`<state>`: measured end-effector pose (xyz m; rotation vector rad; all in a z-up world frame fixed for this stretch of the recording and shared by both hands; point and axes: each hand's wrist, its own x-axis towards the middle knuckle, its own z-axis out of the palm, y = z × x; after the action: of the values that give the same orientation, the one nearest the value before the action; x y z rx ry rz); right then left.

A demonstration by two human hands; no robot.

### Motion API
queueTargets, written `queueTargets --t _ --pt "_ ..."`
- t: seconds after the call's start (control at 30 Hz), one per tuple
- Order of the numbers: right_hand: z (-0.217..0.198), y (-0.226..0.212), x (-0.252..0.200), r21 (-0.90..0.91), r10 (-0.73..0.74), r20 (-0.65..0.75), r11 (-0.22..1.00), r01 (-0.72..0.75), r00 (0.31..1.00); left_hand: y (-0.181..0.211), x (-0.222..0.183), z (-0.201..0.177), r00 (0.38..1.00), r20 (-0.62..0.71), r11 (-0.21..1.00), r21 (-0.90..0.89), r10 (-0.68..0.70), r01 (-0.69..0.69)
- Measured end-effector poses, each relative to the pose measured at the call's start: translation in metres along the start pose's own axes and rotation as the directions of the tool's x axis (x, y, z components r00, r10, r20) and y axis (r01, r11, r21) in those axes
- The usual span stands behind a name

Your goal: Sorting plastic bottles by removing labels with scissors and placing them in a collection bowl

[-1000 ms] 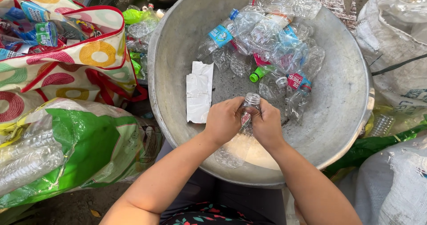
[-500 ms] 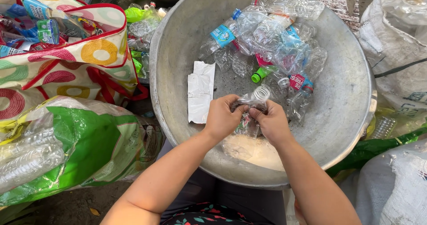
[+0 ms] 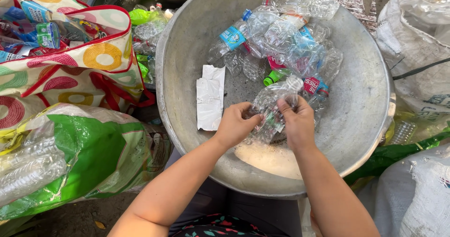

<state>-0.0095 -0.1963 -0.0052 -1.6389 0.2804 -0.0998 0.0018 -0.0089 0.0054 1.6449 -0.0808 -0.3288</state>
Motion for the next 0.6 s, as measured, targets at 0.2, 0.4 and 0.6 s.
queueTargets --t 0.2,0.4,0.6 --pt "0.011 -0.047 -0.016 0.061 0.118 0.08 0.99 -0.123 0.99 0.001 0.003 -0.003 0.996 -0.056 0.966 -0.253 -0.063 0.047" --pt "0.018 -0.044 -0.022 -0.08 0.303 0.317 0.953 -0.293 0.899 -0.008 0.006 -0.009 0.977 -0.211 0.959 -0.28 -0.012 -0.049" --pt "0.002 -0.049 -0.023 -0.105 0.257 0.259 0.966 -0.237 0.931 0.028 -0.02 -0.02 0.997 0.043 0.982 -0.173 -0.064 0.071"
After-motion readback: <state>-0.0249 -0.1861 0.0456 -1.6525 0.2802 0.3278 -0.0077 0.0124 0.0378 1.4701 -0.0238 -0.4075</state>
